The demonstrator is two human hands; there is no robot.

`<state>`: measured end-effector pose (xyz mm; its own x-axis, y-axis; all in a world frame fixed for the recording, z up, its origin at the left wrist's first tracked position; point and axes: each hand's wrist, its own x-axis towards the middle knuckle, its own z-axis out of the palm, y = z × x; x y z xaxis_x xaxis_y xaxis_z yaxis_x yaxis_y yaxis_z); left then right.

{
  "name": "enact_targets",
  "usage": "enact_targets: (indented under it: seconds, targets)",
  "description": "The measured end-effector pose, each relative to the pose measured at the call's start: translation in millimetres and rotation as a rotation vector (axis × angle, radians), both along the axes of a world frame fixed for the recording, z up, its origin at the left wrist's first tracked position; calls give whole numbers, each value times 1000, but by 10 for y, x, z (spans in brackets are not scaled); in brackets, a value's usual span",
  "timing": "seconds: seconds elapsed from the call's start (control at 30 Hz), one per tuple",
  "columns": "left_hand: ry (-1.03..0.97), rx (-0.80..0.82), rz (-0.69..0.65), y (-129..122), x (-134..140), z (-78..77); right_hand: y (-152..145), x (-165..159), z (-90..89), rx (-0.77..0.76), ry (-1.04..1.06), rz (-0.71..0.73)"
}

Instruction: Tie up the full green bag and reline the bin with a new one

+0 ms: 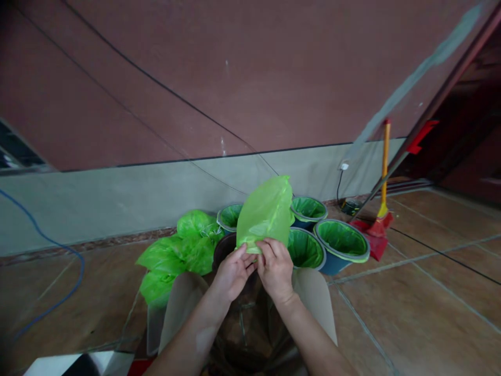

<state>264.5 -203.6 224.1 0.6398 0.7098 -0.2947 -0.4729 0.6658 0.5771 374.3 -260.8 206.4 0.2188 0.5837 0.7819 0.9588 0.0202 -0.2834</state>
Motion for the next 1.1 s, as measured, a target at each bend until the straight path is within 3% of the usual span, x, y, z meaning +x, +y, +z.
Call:
enact_targets:
  seconds: [0.27,0.47,0.57,0.77,0.97,1.1]
  targets:
    - [-195,-55,13,53,-187,95,6,249,34,120,-19,-120]
    - [-255,-146,233,304,-468,29,-26,406,72,186,81,-165]
    - [-266,-162,271,303,-514,-41,-7,350,95,154,124,-134]
    - [-159,-213,85,203,-289,-81,77,116,88,88,175,13]
    - [38,-154,203,452,-200,-138,20,72,-16,-6,173,32]
    - [19,-143,240,545,-303,-189,-42,90,-69,-67,176,35]
